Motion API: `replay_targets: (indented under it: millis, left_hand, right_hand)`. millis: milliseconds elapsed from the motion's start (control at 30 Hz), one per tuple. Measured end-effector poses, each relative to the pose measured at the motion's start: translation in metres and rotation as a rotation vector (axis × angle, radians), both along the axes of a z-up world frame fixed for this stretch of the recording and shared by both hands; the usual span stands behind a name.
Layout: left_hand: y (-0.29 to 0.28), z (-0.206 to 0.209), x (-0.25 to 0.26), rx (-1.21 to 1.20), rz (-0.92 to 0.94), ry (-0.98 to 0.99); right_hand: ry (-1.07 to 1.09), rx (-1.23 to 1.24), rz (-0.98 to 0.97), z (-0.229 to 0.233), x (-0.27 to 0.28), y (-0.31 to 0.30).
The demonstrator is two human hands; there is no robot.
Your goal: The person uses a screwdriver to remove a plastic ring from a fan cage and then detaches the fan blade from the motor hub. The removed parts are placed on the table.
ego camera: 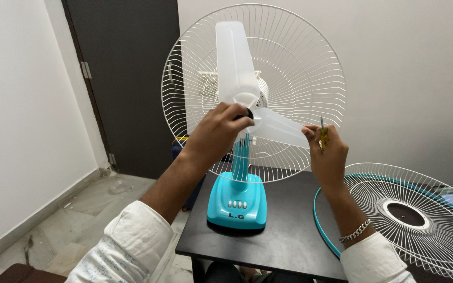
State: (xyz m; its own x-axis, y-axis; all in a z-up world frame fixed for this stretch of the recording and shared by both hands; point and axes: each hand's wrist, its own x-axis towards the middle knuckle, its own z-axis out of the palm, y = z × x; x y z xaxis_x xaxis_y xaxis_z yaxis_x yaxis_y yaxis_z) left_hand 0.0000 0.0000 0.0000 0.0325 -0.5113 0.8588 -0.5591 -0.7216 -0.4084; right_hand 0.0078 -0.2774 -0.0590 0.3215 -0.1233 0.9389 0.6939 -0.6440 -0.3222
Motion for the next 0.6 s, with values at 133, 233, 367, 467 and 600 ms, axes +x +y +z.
replay_targets:
  millis: [133, 233, 367, 467, 600]
  left_hand:
    - [-0.003, 0.001, -0.007, -0.025, -0.007, -0.14]
    - [-0.002, 0.005, -0.007, -0.099, 0.051, 0.382]
    - [-0.001, 0.001, 0.001, -0.089, 0.071, 0.392]
    - [-0.003, -0.002, 0.004, -0.001, -0.004, 0.092]
    - [-0.006, -0.002, -0.004, -0.024, -0.058, -0.058]
  right_hand:
    - [-0.015, -0.023, -0.029, 0.001, 0.0, 0.001]
    - [-0.019, -0.027, -0.066, 0.0, -0.001, 0.002]
    - [-0.006, -0.008, -0.023, 0.0, -0.002, 0.002]
    - [-0.031, -0.019, -0.02, 0.001, -0.001, 0.001]
    - [0.006, 0.004, -0.027, 0.0, 0.003, 0.002]
